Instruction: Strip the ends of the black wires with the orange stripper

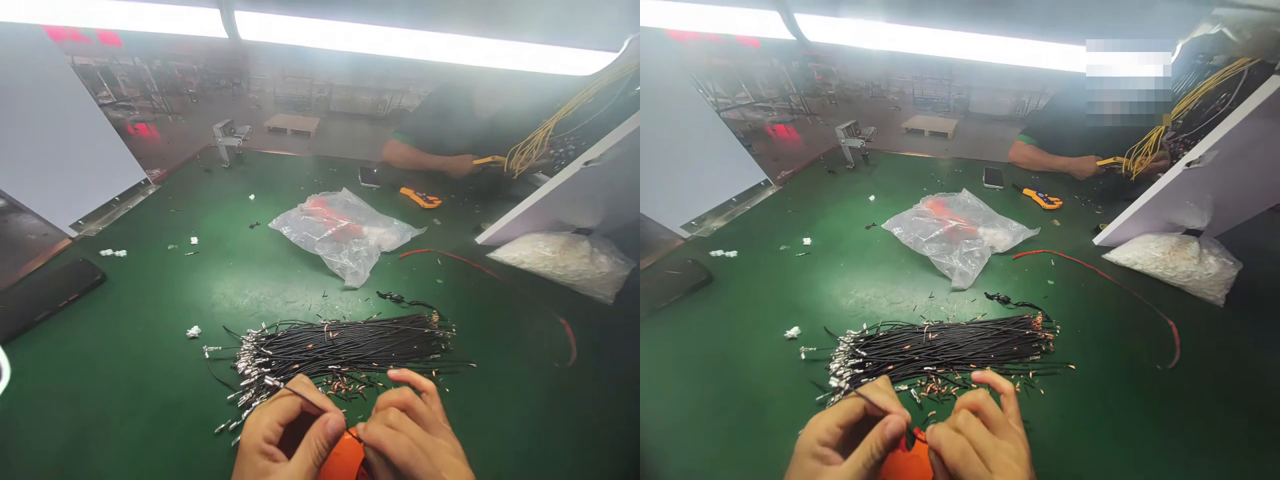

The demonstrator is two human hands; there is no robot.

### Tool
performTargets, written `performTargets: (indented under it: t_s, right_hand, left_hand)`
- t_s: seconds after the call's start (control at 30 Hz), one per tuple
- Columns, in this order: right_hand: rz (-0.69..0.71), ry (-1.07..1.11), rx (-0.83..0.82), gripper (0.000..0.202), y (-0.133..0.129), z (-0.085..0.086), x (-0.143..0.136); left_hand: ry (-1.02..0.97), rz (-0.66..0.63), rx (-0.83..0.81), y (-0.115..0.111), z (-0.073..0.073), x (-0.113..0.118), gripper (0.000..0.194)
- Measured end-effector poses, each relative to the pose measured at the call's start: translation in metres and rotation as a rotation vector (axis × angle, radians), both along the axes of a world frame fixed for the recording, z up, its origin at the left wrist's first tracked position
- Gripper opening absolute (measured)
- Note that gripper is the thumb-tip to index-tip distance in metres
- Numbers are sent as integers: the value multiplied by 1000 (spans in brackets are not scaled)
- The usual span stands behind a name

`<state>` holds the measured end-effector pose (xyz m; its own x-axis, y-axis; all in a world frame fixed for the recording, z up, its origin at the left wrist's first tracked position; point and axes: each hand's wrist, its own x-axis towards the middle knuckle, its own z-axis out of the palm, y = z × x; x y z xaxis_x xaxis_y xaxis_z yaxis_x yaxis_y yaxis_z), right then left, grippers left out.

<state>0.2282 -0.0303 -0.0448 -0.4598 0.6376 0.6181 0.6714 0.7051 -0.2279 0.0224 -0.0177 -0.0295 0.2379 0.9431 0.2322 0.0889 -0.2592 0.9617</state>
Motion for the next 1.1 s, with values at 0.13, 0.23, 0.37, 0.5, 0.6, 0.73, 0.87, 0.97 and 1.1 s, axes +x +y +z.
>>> performTargets:
  t_s: [0.13, 0.23, 0.37, 0.5, 0.6, 0.73, 0.87, 0.97, 1.1]
  right_hand:
    - [-72, 104, -151, 20, -1, 6, 3]
    - [-86, 68, -191, 17, 1, 16, 7]
    - [-83, -139, -357, 21, -5, 26, 13]
    - [-52, -341, -468, 46, -20, 30, 24]
    - [-3, -460, -475, 63, -30, 29, 32]
    - [8, -513, -381, 47, -38, 23, 32]
    - [-74, -440, -240, 39, -43, 13, 22]
    - [-111, -431, -144, 41, -46, 1, 15]
    - [-211, -369, -90, 64, -49, -19, 8]
  left_hand:
    - [39, 136, 8, 6, 5, -4, 16]
    - [89, 262, 95, 11, 11, -6, 13]
    - [73, 387, 97, 16, 18, -9, 6]
    - [9, 498, -18, 20, 25, -7, 8]
    - [-3, 489, -81, 21, 30, -6, 12]
    - [-6, 434, -123, 17, 36, -5, 15]
    - [-17, 418, -197, 12, 51, -5, 13]
    - [-60, 371, -259, 9, 66, -7, 13]
    - [-75, 311, -307, 4, 75, -10, 15]
